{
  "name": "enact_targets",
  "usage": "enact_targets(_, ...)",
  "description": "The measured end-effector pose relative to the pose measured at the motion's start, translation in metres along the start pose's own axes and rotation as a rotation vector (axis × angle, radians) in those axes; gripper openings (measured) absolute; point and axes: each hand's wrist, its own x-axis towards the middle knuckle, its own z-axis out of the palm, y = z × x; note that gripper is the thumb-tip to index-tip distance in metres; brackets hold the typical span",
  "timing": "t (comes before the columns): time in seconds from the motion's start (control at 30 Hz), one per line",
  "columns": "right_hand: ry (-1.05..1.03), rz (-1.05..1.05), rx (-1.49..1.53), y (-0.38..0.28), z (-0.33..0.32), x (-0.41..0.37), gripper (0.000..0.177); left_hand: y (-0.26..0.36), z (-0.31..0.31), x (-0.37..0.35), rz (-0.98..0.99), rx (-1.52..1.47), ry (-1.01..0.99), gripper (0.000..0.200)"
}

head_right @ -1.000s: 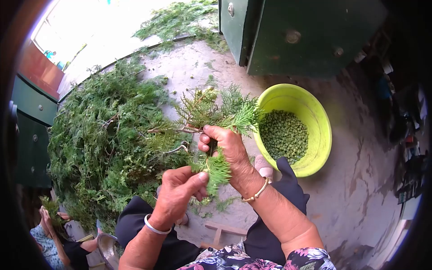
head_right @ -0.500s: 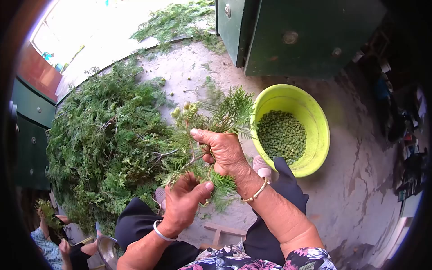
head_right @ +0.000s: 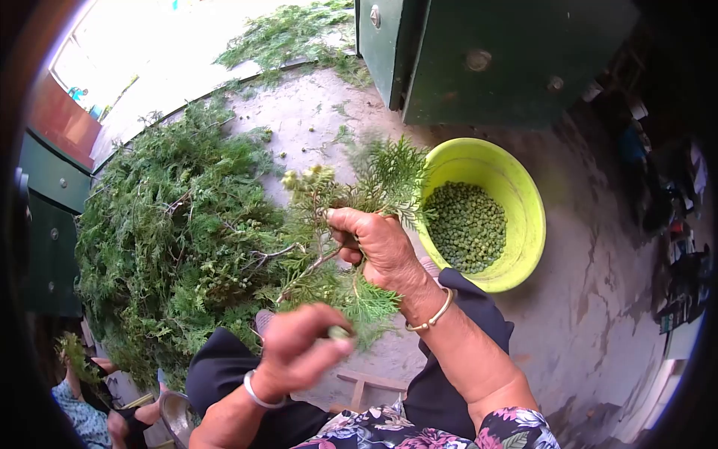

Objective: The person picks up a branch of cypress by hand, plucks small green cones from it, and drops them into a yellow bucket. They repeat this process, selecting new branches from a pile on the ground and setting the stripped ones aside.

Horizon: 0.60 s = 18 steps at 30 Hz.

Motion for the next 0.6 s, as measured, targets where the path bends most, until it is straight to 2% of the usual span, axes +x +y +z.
enact_targets(0.07, -0.07, 0.0, -0.007, 0.0, -0.007, 0.003, 0.008, 0.015, -0.018, 0.009, -0.288, -0.504, 0.287, 0.018)
enact_targets(0.1, -0.034, -0.036, -0.02, 0.001, -0.004, 0.001, 0.008, 0.007, -0.027, 0.011, -0.247, -0.677, 0.425, 0.019)
enact_targets(0.2, -0.025, -0.122, -0.082, 0.004, -0.005, -0.006, 0.016, -0.007, -0.066, 0.012, -0.233, -1.195, 0.536, 0.025)
enact_targets(0.27, -0.075, -0.207, -0.177, 0.008, -0.008, -0.007, 0.017, -0.009, -0.077, 0.014, -0.289, -1.101, 0.617, 0.022)
enact_targets(0.33, -0.081, -0.203, -0.17, 0.003, -0.003, -0.013, 0.019, -0.016, -0.076, 0.011, -0.358, -0.961, 0.607, 0.019)
enact_targets(0.4, -0.243, -0.033, -0.167, 0.001, -0.002, -0.019, 0.02, -0.013, -0.067, 0.015, -0.501, -0.832, 0.553, 0.022)
enact_targets(0.43, -0.232, -0.054, -0.142, 0.002, 0.002, -0.024, 0.023, -0.01, -0.059, 0.017, -0.529, -0.823, 0.545, 0.025)
enact_targets(0.53, -0.247, 0.019, -0.29, 0.002, 0.0, -0.025, 0.031, -0.013, -0.044, 0.02, -0.522, -0.828, 0.507, 0.029)
enact_targets(0.6, -0.265, 0.05, -0.262, 0.009, -0.004, -0.022, 0.031, -0.015, -0.041, 0.02, -0.515, -0.823, 0.473, 0.027)
